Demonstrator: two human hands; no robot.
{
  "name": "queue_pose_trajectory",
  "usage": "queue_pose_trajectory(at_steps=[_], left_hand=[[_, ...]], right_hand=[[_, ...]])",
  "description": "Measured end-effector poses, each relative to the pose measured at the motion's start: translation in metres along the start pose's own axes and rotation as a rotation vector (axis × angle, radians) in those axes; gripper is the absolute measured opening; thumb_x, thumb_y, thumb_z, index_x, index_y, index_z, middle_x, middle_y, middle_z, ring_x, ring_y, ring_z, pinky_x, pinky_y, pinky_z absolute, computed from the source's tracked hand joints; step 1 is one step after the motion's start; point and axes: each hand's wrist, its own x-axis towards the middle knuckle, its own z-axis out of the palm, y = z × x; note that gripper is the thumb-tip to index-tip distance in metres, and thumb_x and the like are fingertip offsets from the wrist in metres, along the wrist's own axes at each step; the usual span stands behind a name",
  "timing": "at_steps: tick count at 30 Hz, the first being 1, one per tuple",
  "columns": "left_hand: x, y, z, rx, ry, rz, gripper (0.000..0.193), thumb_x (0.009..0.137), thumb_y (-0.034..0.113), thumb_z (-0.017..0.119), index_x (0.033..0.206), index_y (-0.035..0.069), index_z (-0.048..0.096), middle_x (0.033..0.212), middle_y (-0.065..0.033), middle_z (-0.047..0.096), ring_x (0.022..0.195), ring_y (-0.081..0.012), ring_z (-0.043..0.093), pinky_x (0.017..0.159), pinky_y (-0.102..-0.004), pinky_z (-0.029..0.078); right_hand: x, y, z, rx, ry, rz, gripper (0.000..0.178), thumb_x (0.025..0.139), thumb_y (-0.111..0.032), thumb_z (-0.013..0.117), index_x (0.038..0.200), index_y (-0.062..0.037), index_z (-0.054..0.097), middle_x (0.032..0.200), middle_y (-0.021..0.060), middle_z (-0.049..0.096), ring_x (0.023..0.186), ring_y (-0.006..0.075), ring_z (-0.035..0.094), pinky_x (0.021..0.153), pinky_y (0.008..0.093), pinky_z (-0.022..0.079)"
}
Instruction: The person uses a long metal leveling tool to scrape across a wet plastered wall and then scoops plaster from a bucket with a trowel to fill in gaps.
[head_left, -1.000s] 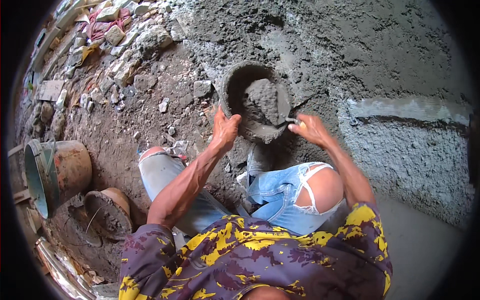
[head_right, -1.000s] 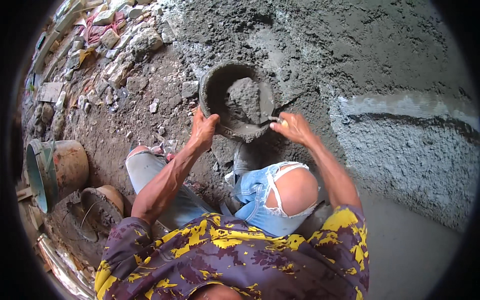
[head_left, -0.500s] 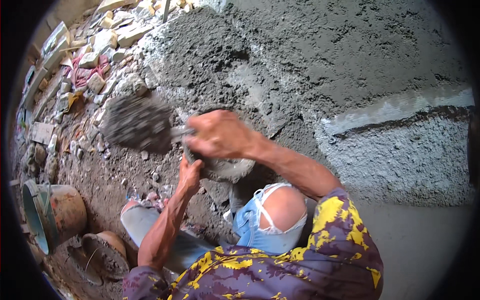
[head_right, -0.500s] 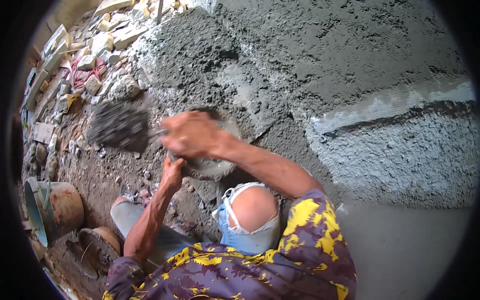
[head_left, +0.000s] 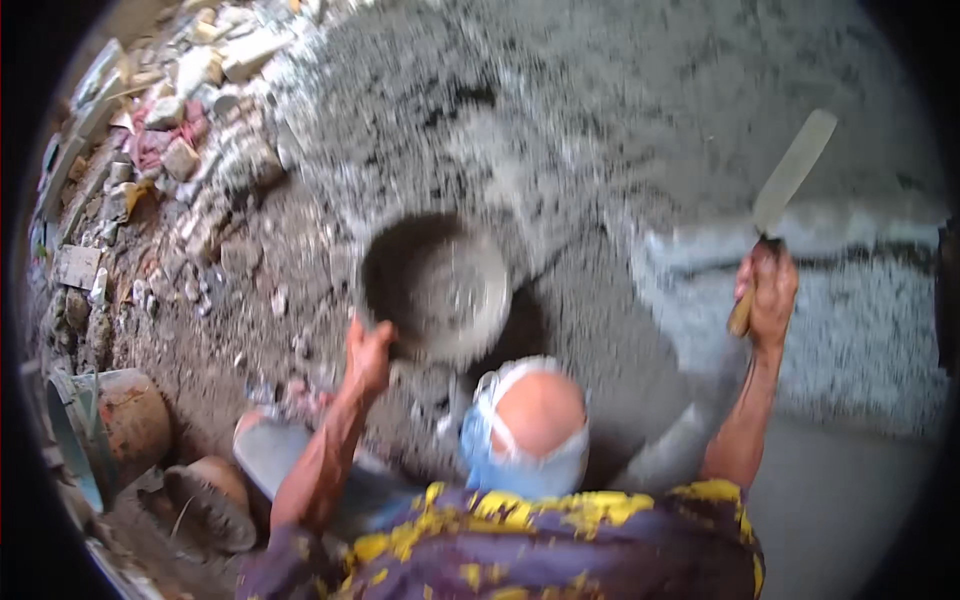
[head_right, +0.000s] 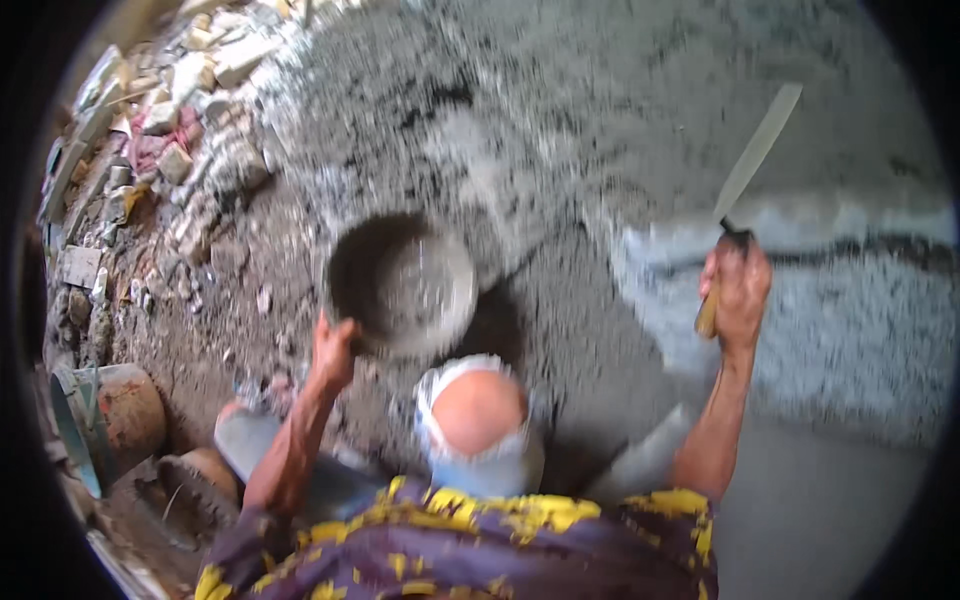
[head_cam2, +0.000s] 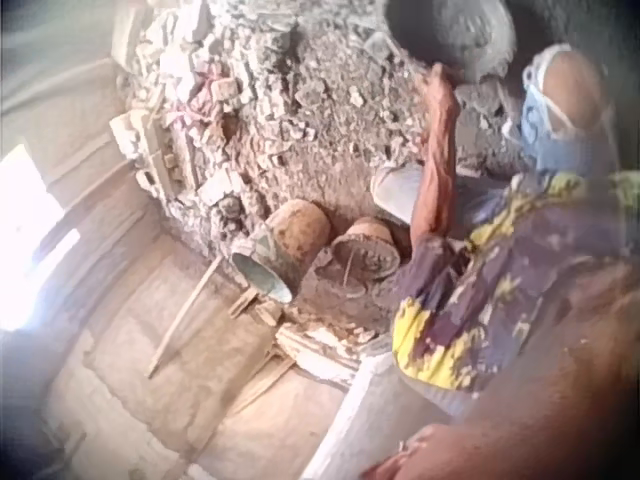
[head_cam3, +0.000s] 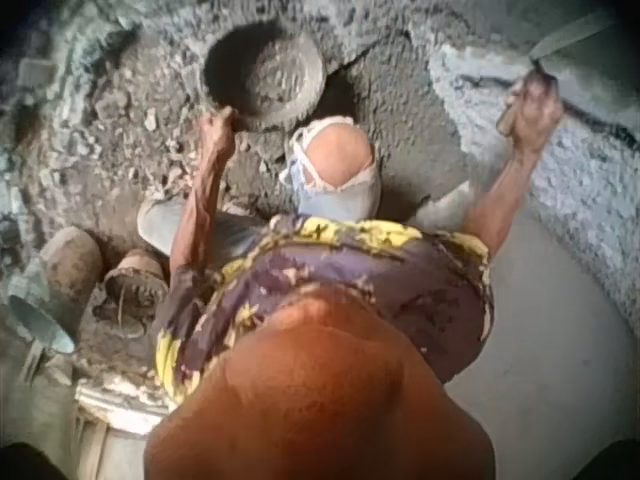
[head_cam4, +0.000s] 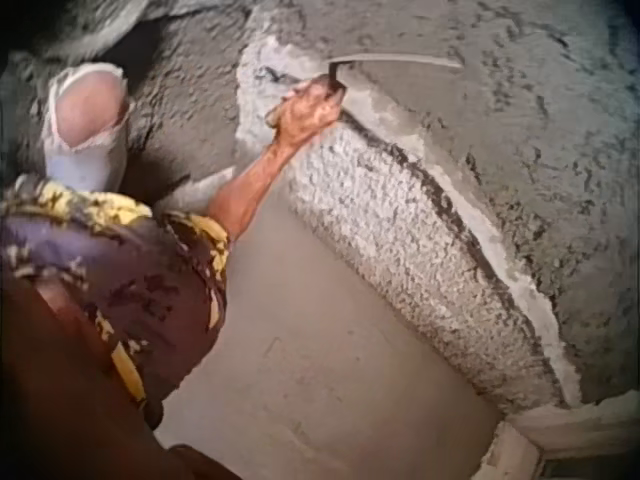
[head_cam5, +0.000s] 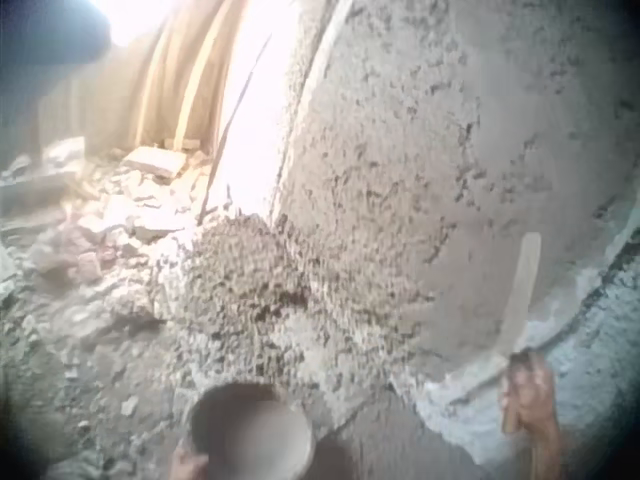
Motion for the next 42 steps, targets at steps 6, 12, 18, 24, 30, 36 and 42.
queue_pose_trajectory(at_steps=[6,12,18,24,30,36,42], left_hand=[[-0.035,-0.013,0.013,-0.046,-0.071,0.106,0.041,0.072,0.005,0.053,0.112,0.004,0.049,0.083,-0.0018,0.056,0.066,-0.0116,0.049,0.06,-0.0269,0.044],[-0.051,-0.02,0.014,0.181,-0.077,0.167,0.048,0.071,0.005,0.053,0.119,0.003,0.049,0.096,-0.0049,0.058,0.077,-0.0122,0.052,0.068,-0.026,0.045],[-0.059,-0.03,-0.009,0.292,0.01,0.219,0.053,0.072,0.007,0.055,0.123,-0.004,0.044,0.098,-0.0097,0.058,0.082,-0.0188,0.053,0.075,-0.0299,0.045],[-0.052,-0.033,-0.011,-0.127,-0.085,0.195,0.043,0.072,-0.001,0.054,0.115,0.005,0.049,0.084,0.0005,0.055,0.069,-0.0099,0.049,0.061,-0.0243,0.042],[-0.033,-0.036,-0.03,-0.159,-0.08,0.144,0.042,0.072,0.001,0.055,0.114,0.005,0.05,0.089,-0.0033,0.058,0.074,-0.0142,0.056,0.064,-0.0283,0.047],[-0.032,-0.026,-0.008,-0.358,-0.09,0.075,0.041,0.078,0.023,0.063,0.113,0.007,0.05,0.088,-0.0024,0.057,0.072,-0.0136,0.056,0.062,-0.0303,0.049],[-0.029,-0.03,-0.01,-0.282,-0.095,0.011,0.037,0.079,0.015,0.065,0.111,0.005,0.048,0.087,-0.0033,0.056,0.065,-0.013,0.055,0.062,-0.0283,0.049]], right_hand=[[-0.087,0.0,0.084,-0.855,-0.483,-0.192,0.02,0.084,-0.025,0.058,0.082,-0.0053,0.054,0.062,0.0109,0.054,0.057,0.0243,0.058,0.054,0.0357,0.047],[-0.111,0.062,0.242,-1.163,-0.794,-0.301,0.009,0.075,-0.015,0.058,0.071,-0.0075,0.06,0.068,0.0175,0.061,0.065,0.0341,0.062,0.058,0.0427,0.05],[-0.159,0.07,0.224,-0.678,-0.892,0.024,0.029,0.079,-0.031,0.059,0.084,-0.0019,0.061,0.072,0.0219,0.062,0.071,0.0398,0.061,0.065,0.0451,0.048],[-0.189,0.06,0.216,-0.58,-0.674,0.234,0.027,0.083,-0.034,0.057,0.089,-0.0079,0.059,0.067,0.0216,0.059,0.068,0.0416,0.059,0.059,0.0474,0.045],[-0.12,-0.01,0.268,-0.597,-0.558,-0.39,0.022,0.086,-0.026,0.057,0.081,-0.0044,0.055,0.068,0.0132,0.058,0.062,0.0305,0.061,0.055,0.0409,0.049],[-0.082,-0.09,0.327,0.314,-0.785,-0.986,0.025,0.084,-0.025,0.059,0.077,-0.0013,0.059,0.061,0.0126,0.054,0.054,0.0234,0.058,0.046,0.0354,0.046],[-0.048,-0.006,0.245,0.531,-1.332,-0.011,0.026,0.086,-0.025,0.059,0.098,-0.0028,0.063,0.071,0.0094,0.059,0.065,0.0179,0.058,0.059,0.0331,0.049]])
